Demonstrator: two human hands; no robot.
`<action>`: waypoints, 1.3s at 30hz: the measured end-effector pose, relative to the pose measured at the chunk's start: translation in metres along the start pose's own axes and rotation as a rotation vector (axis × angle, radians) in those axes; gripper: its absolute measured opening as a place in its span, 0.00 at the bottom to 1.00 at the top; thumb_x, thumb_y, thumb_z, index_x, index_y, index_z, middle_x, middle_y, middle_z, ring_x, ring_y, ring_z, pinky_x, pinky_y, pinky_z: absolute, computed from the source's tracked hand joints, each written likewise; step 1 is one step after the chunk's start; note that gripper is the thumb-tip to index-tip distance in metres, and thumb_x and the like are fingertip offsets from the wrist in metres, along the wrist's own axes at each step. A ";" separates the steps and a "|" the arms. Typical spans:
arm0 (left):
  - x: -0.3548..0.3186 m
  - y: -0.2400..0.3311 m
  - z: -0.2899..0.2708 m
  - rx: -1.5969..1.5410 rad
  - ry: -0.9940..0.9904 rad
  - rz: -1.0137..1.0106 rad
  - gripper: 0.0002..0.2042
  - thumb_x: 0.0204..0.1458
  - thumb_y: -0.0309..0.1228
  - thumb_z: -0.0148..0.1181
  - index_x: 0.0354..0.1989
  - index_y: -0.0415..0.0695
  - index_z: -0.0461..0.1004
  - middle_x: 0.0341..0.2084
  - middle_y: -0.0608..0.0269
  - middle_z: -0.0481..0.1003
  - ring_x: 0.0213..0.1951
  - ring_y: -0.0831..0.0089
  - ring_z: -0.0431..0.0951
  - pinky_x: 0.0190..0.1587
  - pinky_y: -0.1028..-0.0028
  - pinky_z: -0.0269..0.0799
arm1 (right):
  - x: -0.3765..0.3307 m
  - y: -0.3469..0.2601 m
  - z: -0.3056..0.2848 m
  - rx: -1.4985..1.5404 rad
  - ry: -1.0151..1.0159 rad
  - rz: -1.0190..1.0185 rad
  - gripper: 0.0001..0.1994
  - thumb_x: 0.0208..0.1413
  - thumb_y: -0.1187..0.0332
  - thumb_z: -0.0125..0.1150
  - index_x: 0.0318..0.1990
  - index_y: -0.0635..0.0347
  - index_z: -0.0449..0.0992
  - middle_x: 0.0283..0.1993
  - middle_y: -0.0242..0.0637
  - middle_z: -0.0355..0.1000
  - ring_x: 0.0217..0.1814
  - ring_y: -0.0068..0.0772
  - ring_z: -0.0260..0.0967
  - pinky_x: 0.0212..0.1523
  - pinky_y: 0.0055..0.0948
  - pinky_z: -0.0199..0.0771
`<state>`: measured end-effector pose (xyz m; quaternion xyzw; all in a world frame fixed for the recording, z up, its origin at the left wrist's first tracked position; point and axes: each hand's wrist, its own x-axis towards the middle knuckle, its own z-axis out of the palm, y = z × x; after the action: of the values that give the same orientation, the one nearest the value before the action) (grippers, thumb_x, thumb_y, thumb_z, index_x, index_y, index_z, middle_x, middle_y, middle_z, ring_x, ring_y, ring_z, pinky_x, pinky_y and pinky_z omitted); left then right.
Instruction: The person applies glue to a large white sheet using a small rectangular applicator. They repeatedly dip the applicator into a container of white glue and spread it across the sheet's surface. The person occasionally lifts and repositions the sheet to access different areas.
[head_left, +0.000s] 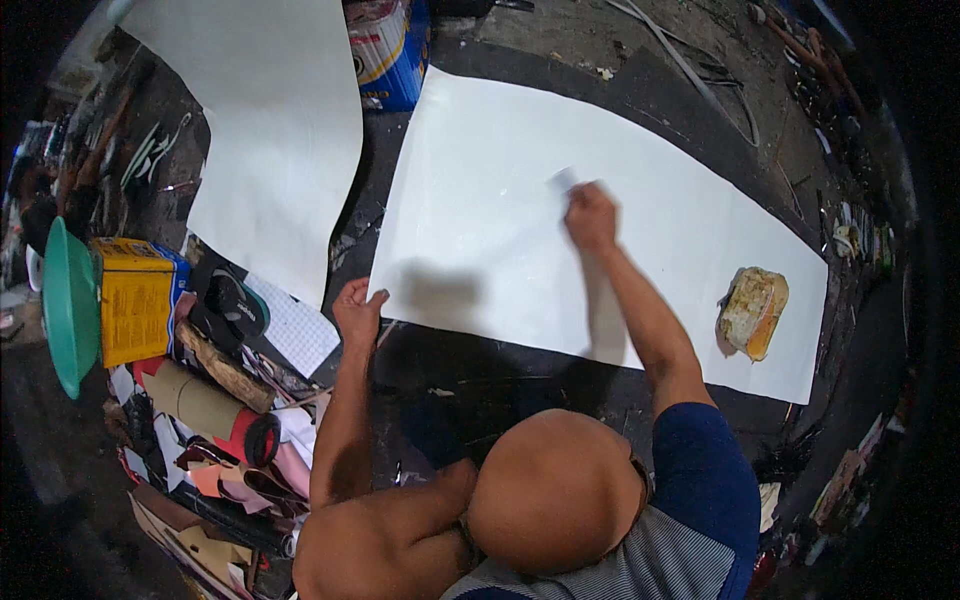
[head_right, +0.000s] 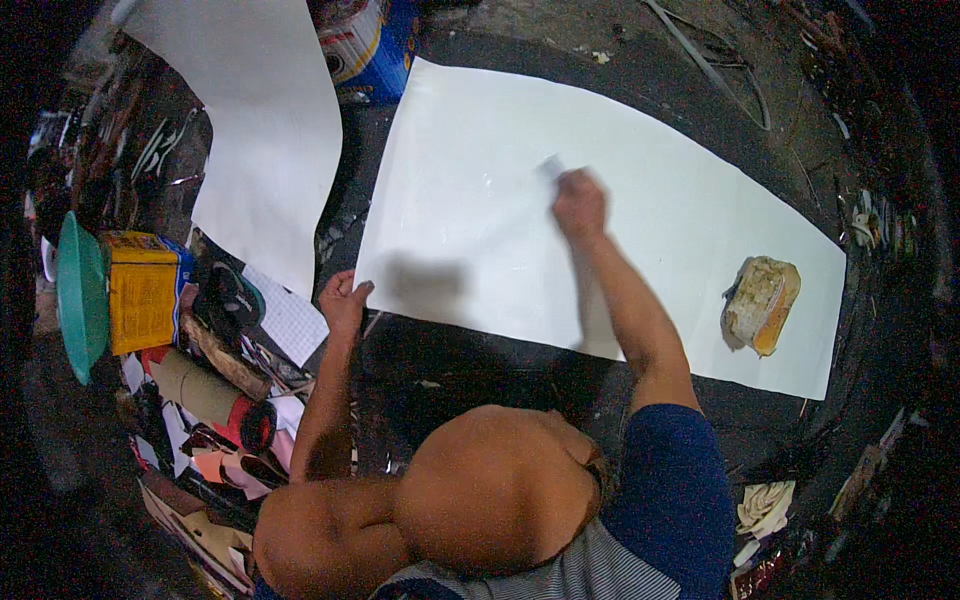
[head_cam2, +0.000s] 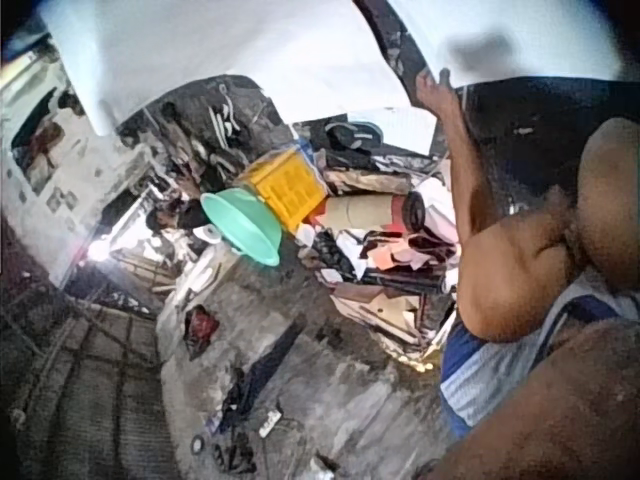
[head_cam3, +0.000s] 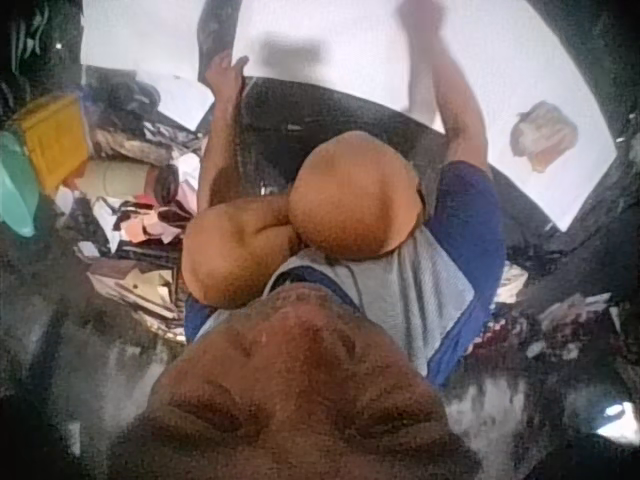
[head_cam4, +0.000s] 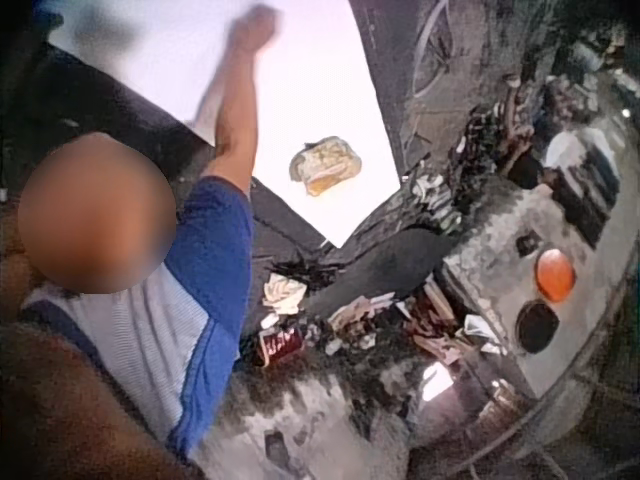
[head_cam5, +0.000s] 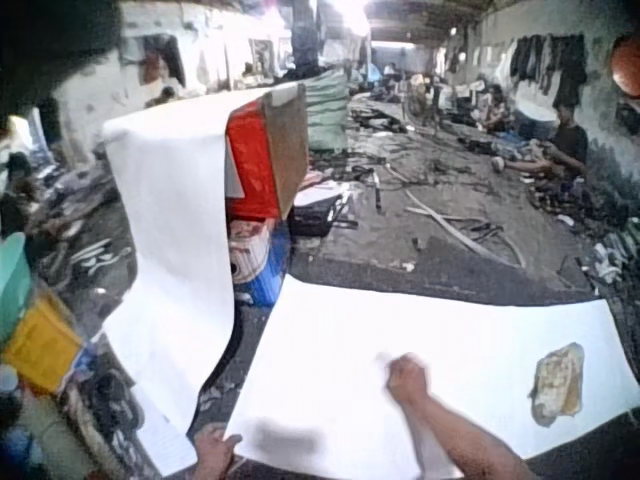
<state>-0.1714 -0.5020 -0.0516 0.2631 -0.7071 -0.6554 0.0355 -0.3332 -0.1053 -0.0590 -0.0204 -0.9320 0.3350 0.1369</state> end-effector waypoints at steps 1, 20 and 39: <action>0.007 0.004 0.000 0.006 -0.011 0.022 0.14 0.42 0.14 0.64 0.40 0.32 0.73 0.35 0.51 0.80 0.36 0.73 0.80 0.43 0.76 0.74 | 0.032 0.020 -0.015 -0.218 0.139 0.053 0.07 0.55 0.68 0.55 0.33 0.58 0.79 0.33 0.47 0.75 0.37 0.51 0.75 0.37 0.42 0.75; 0.005 0.011 0.007 0.085 -0.004 -0.040 0.14 0.42 0.15 0.63 0.39 0.32 0.73 0.32 0.55 0.80 0.33 0.73 0.80 0.39 0.76 0.75 | 0.086 -0.041 0.077 -0.099 0.009 -0.079 0.08 0.55 0.71 0.51 0.33 0.63 0.78 0.34 0.50 0.74 0.39 0.51 0.73 0.42 0.43 0.73; 0.008 -0.002 0.012 -0.052 -0.122 -0.010 0.14 0.44 0.15 0.64 0.40 0.37 0.74 0.34 0.60 0.81 0.35 0.76 0.79 0.39 0.75 0.74 | 0.107 -0.150 0.136 -0.114 -0.255 -0.294 0.07 0.51 0.71 0.53 0.30 0.64 0.77 0.35 0.51 0.72 0.40 0.52 0.72 0.43 0.46 0.75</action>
<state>-0.1829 -0.4943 -0.0576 0.2253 -0.6894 -0.6885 -0.0044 -0.4641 -0.2917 -0.0391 0.1507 -0.9521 0.2582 0.0640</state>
